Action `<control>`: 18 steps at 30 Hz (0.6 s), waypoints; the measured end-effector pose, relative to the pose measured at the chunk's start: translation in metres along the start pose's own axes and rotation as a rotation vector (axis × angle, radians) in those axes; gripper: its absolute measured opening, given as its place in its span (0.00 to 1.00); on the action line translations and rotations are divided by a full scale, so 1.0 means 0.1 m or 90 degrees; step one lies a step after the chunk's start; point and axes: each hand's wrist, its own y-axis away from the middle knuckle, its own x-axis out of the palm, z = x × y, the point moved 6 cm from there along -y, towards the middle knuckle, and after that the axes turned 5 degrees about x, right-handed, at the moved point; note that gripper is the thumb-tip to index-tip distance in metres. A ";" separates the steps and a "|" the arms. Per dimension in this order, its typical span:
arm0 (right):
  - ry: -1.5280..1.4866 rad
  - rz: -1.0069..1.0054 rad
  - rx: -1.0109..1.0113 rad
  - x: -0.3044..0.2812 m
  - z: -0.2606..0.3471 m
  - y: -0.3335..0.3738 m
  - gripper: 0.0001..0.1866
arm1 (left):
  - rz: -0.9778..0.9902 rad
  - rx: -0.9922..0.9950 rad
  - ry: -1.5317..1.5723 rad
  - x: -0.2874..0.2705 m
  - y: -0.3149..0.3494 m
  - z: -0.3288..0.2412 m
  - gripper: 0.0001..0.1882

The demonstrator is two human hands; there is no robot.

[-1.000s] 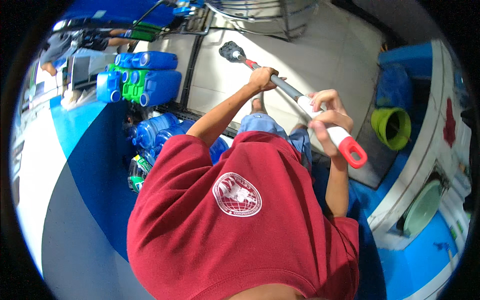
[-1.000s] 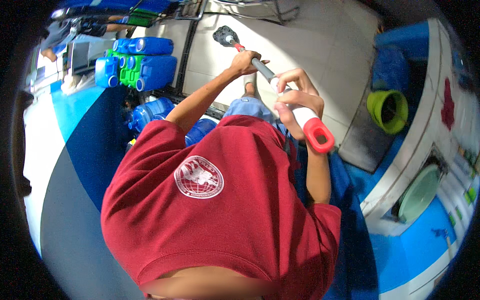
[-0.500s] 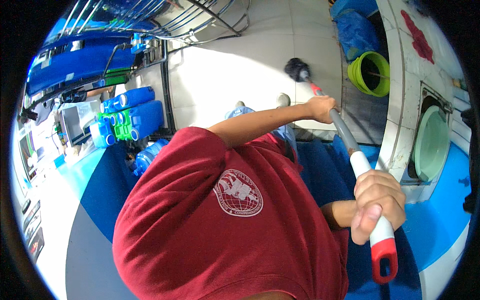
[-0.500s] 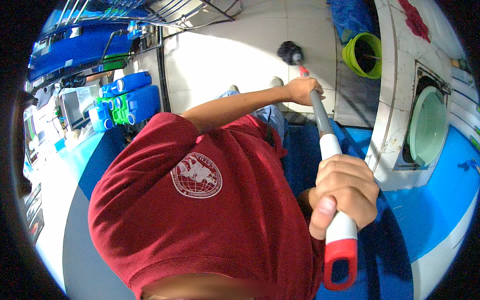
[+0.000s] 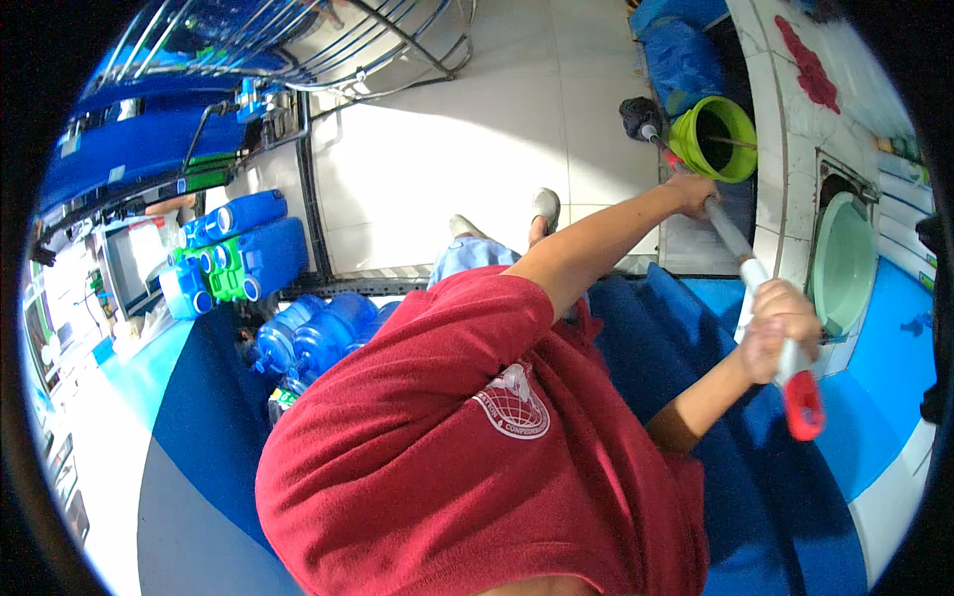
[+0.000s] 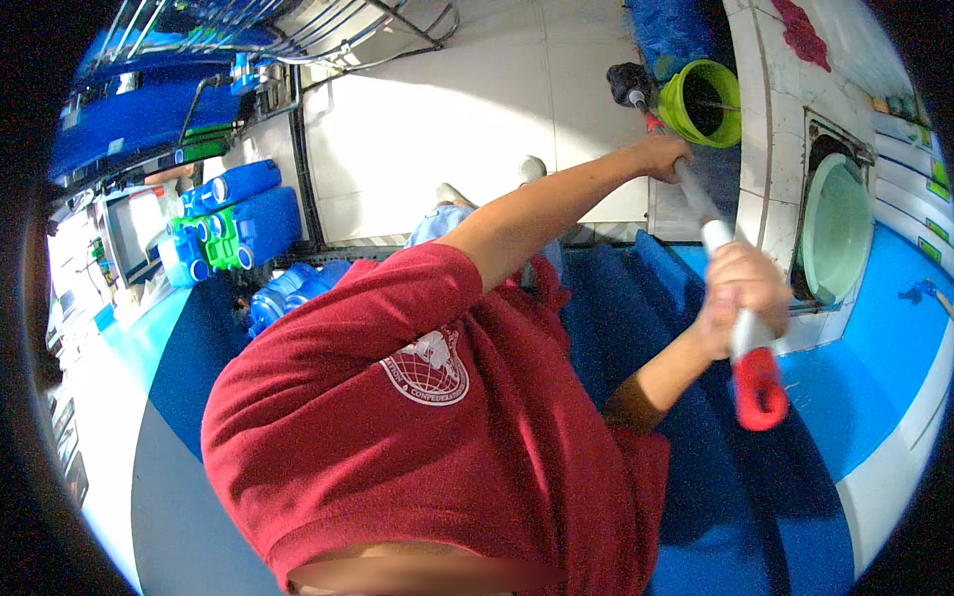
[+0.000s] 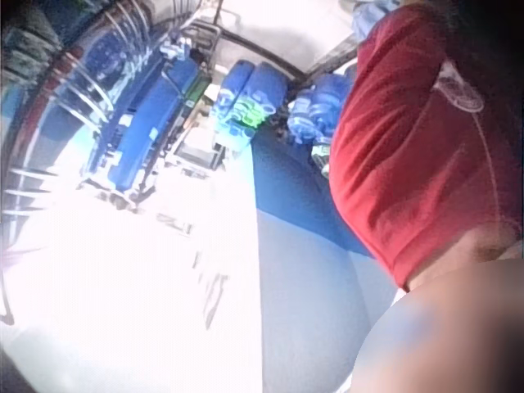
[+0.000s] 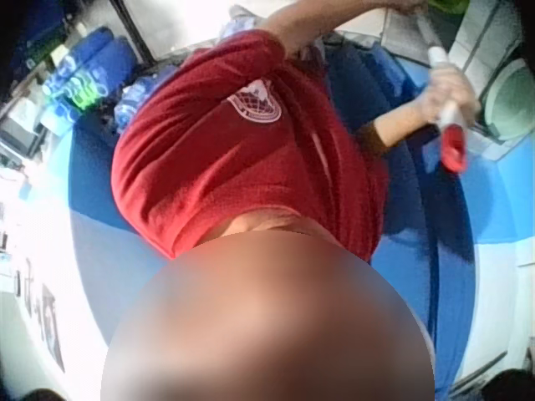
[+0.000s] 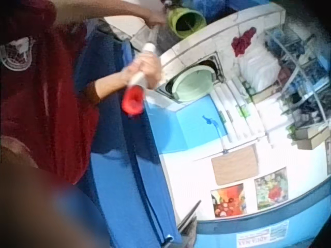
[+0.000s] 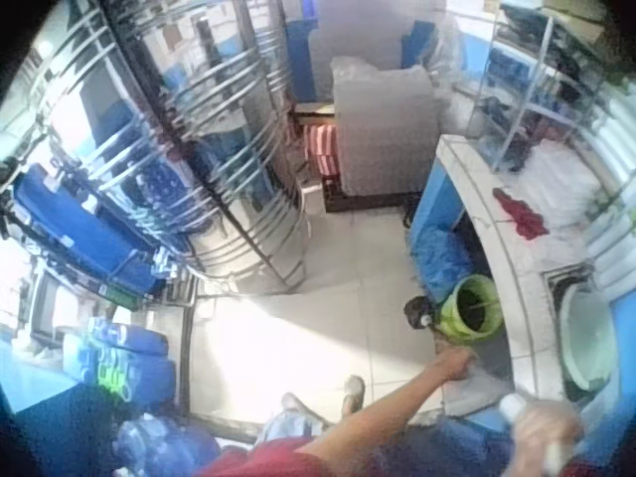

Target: The person mops a tiled floor using a long-handled mop with a dark head. They repeatedly push and pull the mop across the floor, moving around a metal rack and past stacked water bottles and a washing machine.

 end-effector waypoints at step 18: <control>-0.467 0.066 0.081 1.56 -0.49 -0.35 0.17 | -0.064 -0.270 -0.101 -1.83 2.42 1.14 0.22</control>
